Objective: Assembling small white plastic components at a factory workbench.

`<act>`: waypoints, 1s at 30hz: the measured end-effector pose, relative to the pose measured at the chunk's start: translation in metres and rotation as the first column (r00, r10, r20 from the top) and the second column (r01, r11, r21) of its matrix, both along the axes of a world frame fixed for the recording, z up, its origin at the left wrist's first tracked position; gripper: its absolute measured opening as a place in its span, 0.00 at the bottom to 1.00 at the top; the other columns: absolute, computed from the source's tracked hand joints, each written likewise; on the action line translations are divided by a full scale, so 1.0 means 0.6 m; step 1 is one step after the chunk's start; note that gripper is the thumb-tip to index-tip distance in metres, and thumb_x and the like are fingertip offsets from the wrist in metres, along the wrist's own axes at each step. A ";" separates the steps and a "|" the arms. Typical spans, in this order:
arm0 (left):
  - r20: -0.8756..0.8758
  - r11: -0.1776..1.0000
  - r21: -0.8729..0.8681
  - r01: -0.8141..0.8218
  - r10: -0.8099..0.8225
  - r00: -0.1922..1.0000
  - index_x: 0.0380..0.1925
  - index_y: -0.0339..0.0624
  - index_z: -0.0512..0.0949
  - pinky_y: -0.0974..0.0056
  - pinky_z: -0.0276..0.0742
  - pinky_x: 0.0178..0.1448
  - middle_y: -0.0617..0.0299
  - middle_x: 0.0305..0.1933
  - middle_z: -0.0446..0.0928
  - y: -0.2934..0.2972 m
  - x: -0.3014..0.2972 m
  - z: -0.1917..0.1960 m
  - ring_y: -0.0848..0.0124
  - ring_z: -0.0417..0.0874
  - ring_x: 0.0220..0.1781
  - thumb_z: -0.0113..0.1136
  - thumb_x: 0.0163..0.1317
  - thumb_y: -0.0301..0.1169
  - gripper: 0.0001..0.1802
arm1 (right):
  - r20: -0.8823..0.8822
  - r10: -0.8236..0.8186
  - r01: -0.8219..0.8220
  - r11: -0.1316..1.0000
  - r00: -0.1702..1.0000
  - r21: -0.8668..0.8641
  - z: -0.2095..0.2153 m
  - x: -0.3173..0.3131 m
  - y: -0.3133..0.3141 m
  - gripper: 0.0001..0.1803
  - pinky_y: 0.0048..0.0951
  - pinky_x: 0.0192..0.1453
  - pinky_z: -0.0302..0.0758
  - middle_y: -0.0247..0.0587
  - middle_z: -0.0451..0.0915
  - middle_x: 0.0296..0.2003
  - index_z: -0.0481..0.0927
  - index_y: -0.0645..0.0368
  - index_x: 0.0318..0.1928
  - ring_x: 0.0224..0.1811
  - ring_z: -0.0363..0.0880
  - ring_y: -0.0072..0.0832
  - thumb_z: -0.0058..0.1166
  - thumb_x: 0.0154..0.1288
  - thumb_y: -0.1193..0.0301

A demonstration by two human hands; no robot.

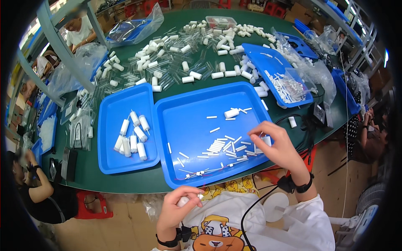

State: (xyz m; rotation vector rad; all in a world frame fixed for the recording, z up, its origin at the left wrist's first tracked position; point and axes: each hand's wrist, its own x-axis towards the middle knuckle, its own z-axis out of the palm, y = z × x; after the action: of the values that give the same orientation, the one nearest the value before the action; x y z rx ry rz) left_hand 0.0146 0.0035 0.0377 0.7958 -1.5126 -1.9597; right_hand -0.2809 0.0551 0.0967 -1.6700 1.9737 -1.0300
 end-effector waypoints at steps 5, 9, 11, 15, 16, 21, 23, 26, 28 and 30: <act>0.053 0.958 -0.185 -0.218 0.232 0.971 0.39 0.33 0.77 0.74 0.71 0.34 0.64 0.26 0.77 -0.022 -0.024 0.023 0.80 0.76 0.30 0.56 0.60 0.20 0.07 | -0.350 -0.027 0.033 0.999 0.936 0.012 -0.027 -0.095 -0.079 0.15 0.33 0.50 0.72 0.49 0.74 0.43 0.74 0.64 0.46 0.46 0.75 0.42 0.54 0.62 0.68; 0.129 0.840 -0.452 -0.299 0.394 0.910 0.38 0.34 0.75 0.73 0.69 0.33 0.65 0.25 0.74 -0.031 -0.056 0.013 0.79 0.75 0.29 0.55 0.60 0.21 0.06 | -0.485 0.001 0.092 0.982 0.874 0.168 -0.060 -0.164 -0.182 0.26 0.38 0.60 0.67 0.59 0.70 0.50 0.69 0.69 0.52 0.54 0.71 0.49 0.52 0.63 0.60; 0.162 0.744 -0.611 -0.271 0.452 0.877 0.37 0.36 0.76 0.70 0.69 0.31 0.63 0.22 0.74 -0.029 -0.070 0.008 0.76 0.75 0.27 0.57 0.59 0.22 0.06 | -0.541 -0.025 0.163 0.964 0.841 0.209 -0.066 -0.185 -0.214 0.27 0.39 0.59 0.67 0.61 0.70 0.50 0.71 0.71 0.51 0.53 0.71 0.51 0.50 0.64 0.57; 0.169 0.662 -0.698 -0.275 0.525 0.834 0.36 0.36 0.76 0.67 0.68 0.29 0.60 0.20 0.73 -0.026 -0.083 -0.001 0.72 0.73 0.23 0.57 0.58 0.23 0.06 | -0.620 0.047 0.228 0.906 0.783 0.356 -0.096 -0.222 -0.259 0.31 0.46 0.55 0.71 0.64 0.70 0.50 0.76 0.73 0.45 0.53 0.70 0.55 0.46 0.64 0.51; 0.185 0.685 -0.675 -0.274 0.517 0.836 0.36 0.36 0.76 0.67 0.67 0.29 0.60 0.20 0.72 -0.025 -0.082 0.004 0.72 0.73 0.23 0.57 0.58 0.23 0.06 | -0.603 0.025 0.219 0.919 0.797 0.328 -0.098 -0.224 -0.260 0.34 0.47 0.55 0.71 0.65 0.70 0.50 0.80 0.72 0.41 0.53 0.68 0.57 0.44 0.65 0.46; 0.208 0.725 -0.634 -0.271 0.497 0.842 0.36 0.35 0.76 0.70 0.64 0.26 0.63 0.18 0.71 -0.025 -0.074 0.010 0.77 0.69 0.21 0.58 0.58 0.23 0.06 | -0.665 0.048 0.225 0.921 0.745 0.318 -0.090 -0.216 -0.254 0.37 0.48 0.55 0.70 0.63 0.71 0.49 0.82 0.70 0.38 0.52 0.67 0.60 0.44 0.62 0.42; 0.210 0.738 -0.614 -0.281 0.496 0.843 0.36 0.35 0.76 0.71 0.62 0.25 0.64 0.18 0.71 -0.025 -0.071 0.008 0.79 0.68 0.21 0.58 0.58 0.23 0.06 | -0.672 0.043 0.212 0.932 0.739 0.293 -0.089 -0.206 -0.248 0.37 0.47 0.54 0.71 0.63 0.71 0.49 0.82 0.69 0.39 0.50 0.69 0.59 0.44 0.62 0.41; 0.206 0.732 -0.624 -0.273 0.491 0.847 0.36 0.35 0.76 0.72 0.61 0.25 0.65 0.18 0.70 -0.025 -0.075 0.004 0.80 0.67 0.20 0.57 0.58 0.23 0.06 | -0.649 0.055 0.198 0.930 0.759 0.310 -0.095 -0.220 -0.242 0.39 0.45 0.51 0.74 0.64 0.71 0.48 0.81 0.70 0.40 0.44 0.76 0.54 0.43 0.62 0.39; 0.200 0.729 -0.628 -0.272 0.489 0.849 0.36 0.35 0.76 0.72 0.61 0.25 0.65 0.18 0.70 -0.025 -0.077 0.004 0.80 0.67 0.20 0.57 0.58 0.23 0.06 | -0.631 0.056 0.189 0.930 0.773 0.314 -0.092 -0.220 -0.240 0.41 0.44 0.50 0.74 0.65 0.72 0.47 0.80 0.73 0.40 0.43 0.77 0.54 0.43 0.61 0.38; 0.189 0.723 -0.634 -0.275 0.489 0.852 0.36 0.35 0.76 0.72 0.61 0.24 0.65 0.18 0.70 -0.025 -0.077 0.006 0.80 0.67 0.20 0.57 0.58 0.23 0.06 | -0.591 0.015 0.185 0.943 0.807 0.277 -0.086 -0.218 -0.237 0.36 0.44 0.50 0.73 0.64 0.72 0.43 0.78 0.72 0.40 0.43 0.76 0.52 0.47 0.62 0.43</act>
State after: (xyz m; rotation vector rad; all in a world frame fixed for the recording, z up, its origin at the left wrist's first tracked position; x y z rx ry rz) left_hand -0.0317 -0.0115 0.0414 1.0947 -1.8289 -0.9725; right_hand -0.4115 -0.0872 0.0453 -1.8608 2.4463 -0.1662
